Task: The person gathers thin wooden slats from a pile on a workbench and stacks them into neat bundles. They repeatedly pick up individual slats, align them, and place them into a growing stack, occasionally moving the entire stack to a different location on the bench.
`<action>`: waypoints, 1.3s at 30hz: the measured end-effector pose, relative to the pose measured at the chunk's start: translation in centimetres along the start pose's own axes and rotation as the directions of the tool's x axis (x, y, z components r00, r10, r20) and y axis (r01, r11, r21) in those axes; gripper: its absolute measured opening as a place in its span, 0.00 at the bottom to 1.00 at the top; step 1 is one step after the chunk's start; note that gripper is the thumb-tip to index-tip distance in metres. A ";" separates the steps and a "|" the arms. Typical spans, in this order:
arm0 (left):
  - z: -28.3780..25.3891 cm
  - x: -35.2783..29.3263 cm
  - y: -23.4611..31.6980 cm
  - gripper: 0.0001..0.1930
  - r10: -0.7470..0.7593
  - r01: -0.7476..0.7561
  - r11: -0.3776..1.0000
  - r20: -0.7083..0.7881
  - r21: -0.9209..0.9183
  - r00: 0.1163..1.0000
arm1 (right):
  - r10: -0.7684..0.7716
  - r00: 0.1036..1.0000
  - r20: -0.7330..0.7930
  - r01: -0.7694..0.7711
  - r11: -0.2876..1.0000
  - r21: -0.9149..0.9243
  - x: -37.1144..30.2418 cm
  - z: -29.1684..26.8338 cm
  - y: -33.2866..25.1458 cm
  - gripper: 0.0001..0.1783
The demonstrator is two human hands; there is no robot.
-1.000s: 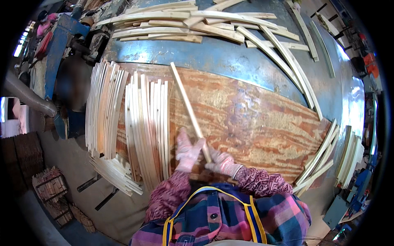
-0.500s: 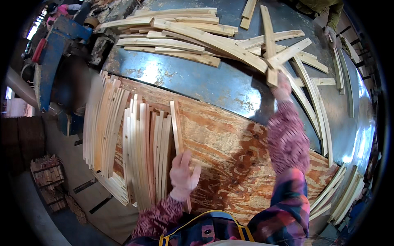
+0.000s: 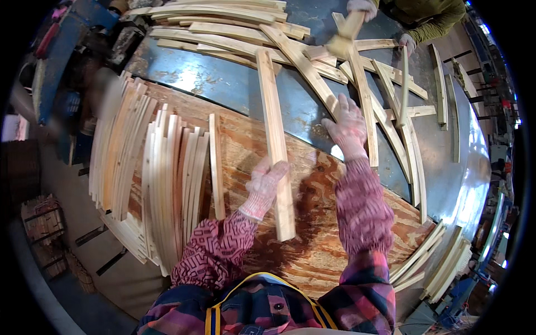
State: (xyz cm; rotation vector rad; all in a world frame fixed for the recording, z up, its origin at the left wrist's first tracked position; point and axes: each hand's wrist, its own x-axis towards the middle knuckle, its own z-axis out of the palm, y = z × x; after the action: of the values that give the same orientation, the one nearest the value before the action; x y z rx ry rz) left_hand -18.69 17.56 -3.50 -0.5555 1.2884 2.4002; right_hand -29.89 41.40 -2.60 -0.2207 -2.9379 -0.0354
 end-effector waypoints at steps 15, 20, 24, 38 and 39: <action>-12.5 -8.3 0.4 0.40 0.275 0.191 0.028 -0.192 0.981 0.942 | -0.381 0.741 0.552 -0.006 0.819 0.573 -15.0 -6.4 -9.0 0.19; -12.9 -7.1 0.3 0.37 0.346 0.051 0.249 -0.138 0.967 0.928 | -0.096 0.918 0.386 -0.252 0.610 0.751 -24.6 -2.7 -14.8 0.21; -13.3 -6.7 0.9 0.43 0.372 -0.002 -0.106 0.042 0.994 0.927 | -0.760 0.650 -0.022 0.390 0.309 0.867 -22.7 2.2 -16.5 0.17; -14.0 -10.2 0.5 0.31 0.342 -0.043 -0.180 0.104 0.983 0.934 | -0.216 0.971 0.099 0.187 0.952 0.243 23.8 9.4 -10.9 0.49; -13.5 -10.5 0.5 0.31 0.330 -0.002 -0.185 0.064 0.983 0.942 | -0.149 0.916 0.371 0.040 0.957 0.287 22.8 8.0 -11.9 0.48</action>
State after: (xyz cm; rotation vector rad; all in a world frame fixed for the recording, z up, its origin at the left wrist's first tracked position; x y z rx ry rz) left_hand -7.60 4.55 -4.78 -0.0565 2.8848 0.5638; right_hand -55.34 33.29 -6.09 -0.0428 -3.2965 0.4528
